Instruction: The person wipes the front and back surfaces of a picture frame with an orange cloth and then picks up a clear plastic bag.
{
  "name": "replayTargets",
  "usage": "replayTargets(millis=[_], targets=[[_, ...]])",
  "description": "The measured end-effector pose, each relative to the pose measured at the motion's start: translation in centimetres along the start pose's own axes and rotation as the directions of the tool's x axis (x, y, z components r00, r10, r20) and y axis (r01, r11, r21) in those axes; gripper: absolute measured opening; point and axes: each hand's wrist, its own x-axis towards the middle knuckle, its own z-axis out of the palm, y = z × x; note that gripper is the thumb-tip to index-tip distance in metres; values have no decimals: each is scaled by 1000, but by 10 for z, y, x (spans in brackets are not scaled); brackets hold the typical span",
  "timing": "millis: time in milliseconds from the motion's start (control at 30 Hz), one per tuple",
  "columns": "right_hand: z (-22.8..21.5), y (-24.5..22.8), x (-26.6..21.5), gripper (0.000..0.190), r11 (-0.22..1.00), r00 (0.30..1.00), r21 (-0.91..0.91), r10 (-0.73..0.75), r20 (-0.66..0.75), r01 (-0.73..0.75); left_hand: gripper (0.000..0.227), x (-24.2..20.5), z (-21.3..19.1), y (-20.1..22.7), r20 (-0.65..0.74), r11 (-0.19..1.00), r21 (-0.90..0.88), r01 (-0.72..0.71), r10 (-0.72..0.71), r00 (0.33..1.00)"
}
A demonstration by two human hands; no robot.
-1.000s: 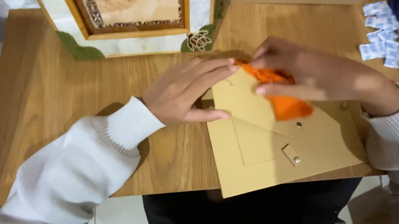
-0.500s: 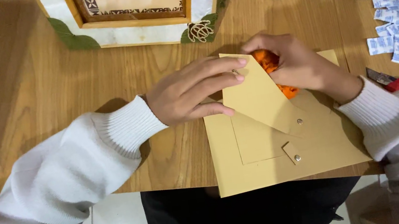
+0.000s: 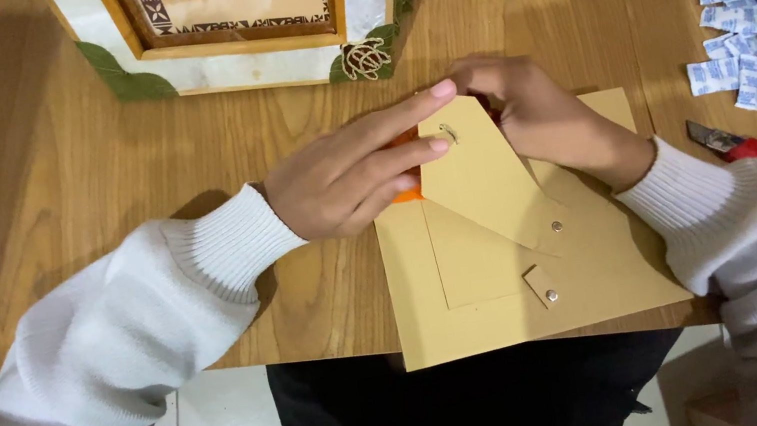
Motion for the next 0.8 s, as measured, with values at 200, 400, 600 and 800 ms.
replayTargets(millis=[200,400,600,800], targets=[[-15,14,-1,22,983,929,-6,174,328,-182,106,-8,9,-25,83,978,210,0,-18,996],[-24,26,3,20,990,878,-58,-84,471,126,133,0,11,-16,-161,964,-83,253,-263,951],[-39,-2,4,53,960,770,-211,274,577,-184,150,4,12,-3,68,919,-21,394,-392,917],[-45,-15,5,44,946,716,-240,323,619,-219,138,15,-1,-1,254,916,12,401,-391,885]])
